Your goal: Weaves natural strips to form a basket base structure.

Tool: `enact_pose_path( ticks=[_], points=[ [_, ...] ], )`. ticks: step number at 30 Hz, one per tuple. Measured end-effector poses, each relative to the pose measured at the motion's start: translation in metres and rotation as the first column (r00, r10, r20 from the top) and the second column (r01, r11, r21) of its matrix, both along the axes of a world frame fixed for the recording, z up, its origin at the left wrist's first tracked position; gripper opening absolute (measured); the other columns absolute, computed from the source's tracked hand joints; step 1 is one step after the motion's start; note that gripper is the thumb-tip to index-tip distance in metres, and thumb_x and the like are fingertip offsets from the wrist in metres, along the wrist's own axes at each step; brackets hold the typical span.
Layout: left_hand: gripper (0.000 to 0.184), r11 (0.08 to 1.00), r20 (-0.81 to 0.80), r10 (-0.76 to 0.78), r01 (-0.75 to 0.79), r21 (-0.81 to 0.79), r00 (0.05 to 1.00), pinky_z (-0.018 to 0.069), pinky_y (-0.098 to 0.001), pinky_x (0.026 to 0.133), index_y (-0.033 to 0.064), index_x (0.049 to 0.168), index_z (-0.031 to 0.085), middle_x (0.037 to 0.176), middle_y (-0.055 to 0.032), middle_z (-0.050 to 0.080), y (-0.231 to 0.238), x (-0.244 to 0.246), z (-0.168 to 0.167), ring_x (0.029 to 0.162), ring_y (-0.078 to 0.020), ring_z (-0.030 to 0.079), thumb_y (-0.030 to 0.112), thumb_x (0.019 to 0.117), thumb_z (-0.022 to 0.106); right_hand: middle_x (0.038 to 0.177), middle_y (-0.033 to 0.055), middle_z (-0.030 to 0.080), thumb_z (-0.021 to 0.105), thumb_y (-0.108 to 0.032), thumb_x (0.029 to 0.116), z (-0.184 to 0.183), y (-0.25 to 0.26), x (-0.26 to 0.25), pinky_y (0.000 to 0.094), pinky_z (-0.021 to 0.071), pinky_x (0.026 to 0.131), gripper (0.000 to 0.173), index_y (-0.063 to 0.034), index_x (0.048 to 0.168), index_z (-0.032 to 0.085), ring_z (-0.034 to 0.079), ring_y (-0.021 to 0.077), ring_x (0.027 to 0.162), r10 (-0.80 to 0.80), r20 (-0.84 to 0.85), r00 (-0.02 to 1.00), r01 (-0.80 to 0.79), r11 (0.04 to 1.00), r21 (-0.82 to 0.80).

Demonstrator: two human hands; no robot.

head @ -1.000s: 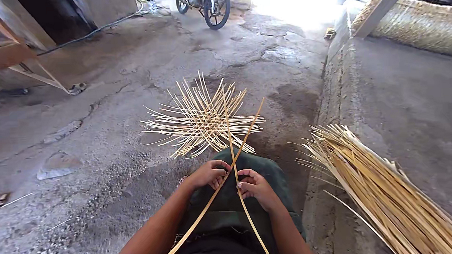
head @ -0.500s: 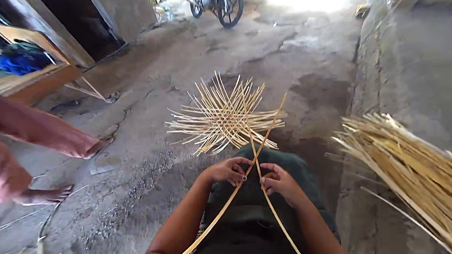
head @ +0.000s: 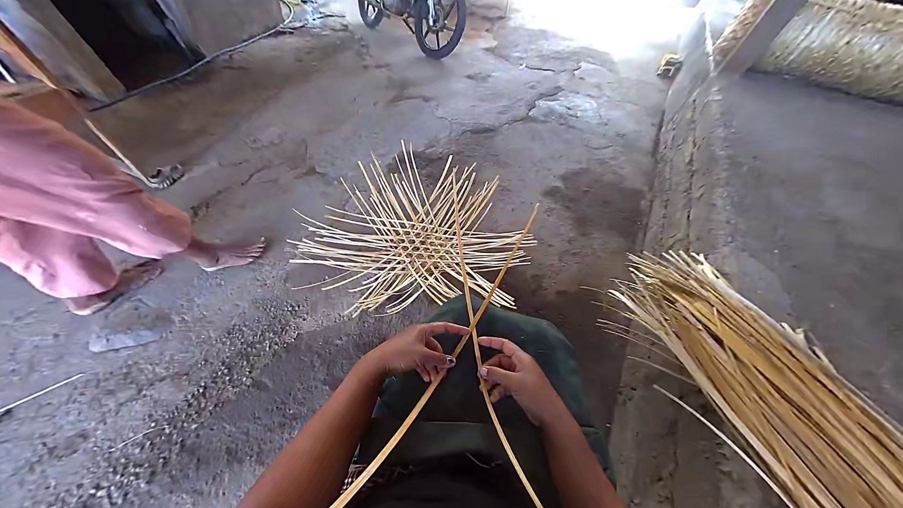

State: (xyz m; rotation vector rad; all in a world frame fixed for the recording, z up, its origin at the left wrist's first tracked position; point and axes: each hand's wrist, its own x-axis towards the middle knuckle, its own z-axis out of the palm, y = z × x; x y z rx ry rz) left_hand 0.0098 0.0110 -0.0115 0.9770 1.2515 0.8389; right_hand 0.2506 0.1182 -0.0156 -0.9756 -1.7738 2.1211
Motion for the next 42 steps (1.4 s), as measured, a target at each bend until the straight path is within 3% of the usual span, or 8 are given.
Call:
enact_pose_path(
  ticks=[9,17,24,29,36,42],
  points=[
    [0.058,0.999,-0.044,-0.009,0.008,-0.035,0.999,0.0592,-0.0289,0.057,0.0211,0.148,0.053,0.079,-0.0089,0.071,0.006,0.008,0.010,0.059,-0.0143,0.068,0.008,0.0946,0.070,0.094,0.0121,0.072,0.071,-0.008,0.0927,0.012,-0.010,0.004,0.0341,0.0626,0.059,0.067,-0.0141,0.154,0.044,0.071,0.0200,0.068,0.083,0.149,0.985,-0.108,0.981,0.163],
    [0.054,0.999,-0.015,-0.019,0.018,-0.043,1.000,0.0574,-0.0237,0.058,0.0227,0.148,0.054,0.075,-0.0060,0.069,-0.001,0.003,0.001,0.059,-0.0096,0.066,0.008,0.0975,0.068,0.091,0.0102,0.070,0.070,-0.006,0.0925,0.009,-0.007,0.008,0.0289,0.0602,0.059,0.063,-0.0098,0.152,0.049,0.069,0.0163,0.067,0.123,0.096,0.988,-0.138,0.977,0.163],
    [0.058,0.997,0.004,0.026,-0.025,-0.072,1.000,0.0563,-0.0250,0.055,0.0217,0.149,0.054,0.080,-0.0123,0.071,-0.001,0.005,0.003,0.058,-0.0137,0.066,0.002,0.0970,0.067,0.092,0.0122,0.071,0.071,-0.005,0.0935,0.005,-0.002,0.006,0.0285,0.0604,0.059,0.062,-0.0142,0.151,0.050,0.070,0.0170,0.068,0.129,0.105,0.986,-0.140,0.985,0.105],
    [0.055,0.996,0.008,-0.001,0.002,-0.094,1.000,0.0556,-0.0232,0.057,0.0255,0.149,0.055,0.085,-0.0084,0.073,0.002,0.000,0.001,0.060,-0.0097,0.066,0.006,0.0985,0.065,0.091,0.0119,0.070,0.069,-0.006,0.0928,0.009,0.003,0.007,0.0313,0.0601,0.057,0.064,-0.0102,0.153,0.048,0.069,0.0187,0.067,0.149,0.077,0.986,-0.153,0.987,0.052],
    [0.057,0.994,0.094,-0.014,0.025,-0.110,0.995,0.0571,-0.0249,0.058,0.0245,0.151,0.053,0.090,-0.0098,0.072,0.005,-0.005,0.002,0.062,-0.0118,0.067,0.004,0.0985,0.063,0.092,0.0130,0.068,0.067,-0.006,0.0928,0.009,0.010,0.009,0.0330,0.0594,0.058,0.061,-0.0121,0.151,0.050,0.068,0.0195,0.069,0.131,0.027,0.991,-0.128,0.988,-0.089],
    [0.058,0.993,0.112,-0.004,0.017,-0.118,0.994,0.0590,-0.0262,0.060,0.0265,0.151,0.053,0.091,-0.0105,0.073,0.002,-0.002,0.002,0.064,-0.0132,0.069,0.003,0.0984,0.063,0.088,0.0134,0.067,0.066,-0.004,0.0931,0.010,0.004,0.009,0.0353,0.0605,0.057,0.062,-0.0137,0.152,0.049,0.068,0.0210,0.067,0.113,0.064,0.992,-0.108,0.992,-0.069]
  ],
)
